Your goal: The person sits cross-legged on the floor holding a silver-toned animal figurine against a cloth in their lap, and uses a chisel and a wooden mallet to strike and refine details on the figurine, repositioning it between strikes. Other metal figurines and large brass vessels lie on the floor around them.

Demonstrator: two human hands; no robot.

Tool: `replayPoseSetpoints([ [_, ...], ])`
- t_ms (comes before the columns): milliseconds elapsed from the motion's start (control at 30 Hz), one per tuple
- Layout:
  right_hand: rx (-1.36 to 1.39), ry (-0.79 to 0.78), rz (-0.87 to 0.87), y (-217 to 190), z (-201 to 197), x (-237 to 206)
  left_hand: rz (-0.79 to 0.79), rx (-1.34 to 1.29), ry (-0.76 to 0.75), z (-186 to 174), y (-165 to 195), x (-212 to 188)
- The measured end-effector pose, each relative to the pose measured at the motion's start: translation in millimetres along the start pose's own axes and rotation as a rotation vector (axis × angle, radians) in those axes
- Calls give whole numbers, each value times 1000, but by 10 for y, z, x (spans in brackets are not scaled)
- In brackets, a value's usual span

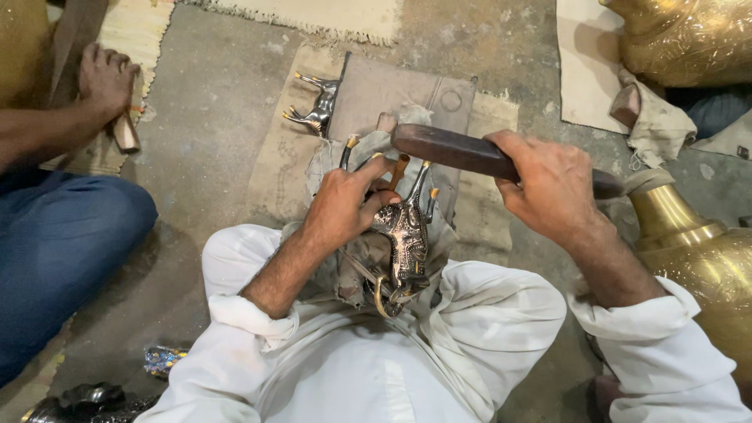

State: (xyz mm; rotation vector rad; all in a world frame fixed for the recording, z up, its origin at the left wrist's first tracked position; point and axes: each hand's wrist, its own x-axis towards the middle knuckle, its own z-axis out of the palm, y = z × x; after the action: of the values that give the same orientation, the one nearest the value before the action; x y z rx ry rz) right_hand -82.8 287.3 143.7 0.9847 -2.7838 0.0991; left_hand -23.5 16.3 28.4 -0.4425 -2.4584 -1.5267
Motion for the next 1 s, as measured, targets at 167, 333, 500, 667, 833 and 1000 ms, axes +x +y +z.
replayPoseSetpoints([
  [167, 55, -55, 70, 42, 35, -23, -94, 92, -46, -15, 43, -5],
  [333, 125, -80, 213, 57, 84, -15, -6, 33, -8, -28, 59, 28],
  [500, 278, -46, 320, 70, 93, -2, 16, 14, -23, -46, 39, 33],
  [667, -29, -41, 112, 94, 88, 10, -28, 72, -66, -64, 50, 41],
  [833, 250, -50, 313, 93, 65, -28, -4, 39, -22, -42, 57, 1],
  [1000, -142, -163, 7, 78, 43, -71, -34, -94, 74, -48, 21, -65],
])
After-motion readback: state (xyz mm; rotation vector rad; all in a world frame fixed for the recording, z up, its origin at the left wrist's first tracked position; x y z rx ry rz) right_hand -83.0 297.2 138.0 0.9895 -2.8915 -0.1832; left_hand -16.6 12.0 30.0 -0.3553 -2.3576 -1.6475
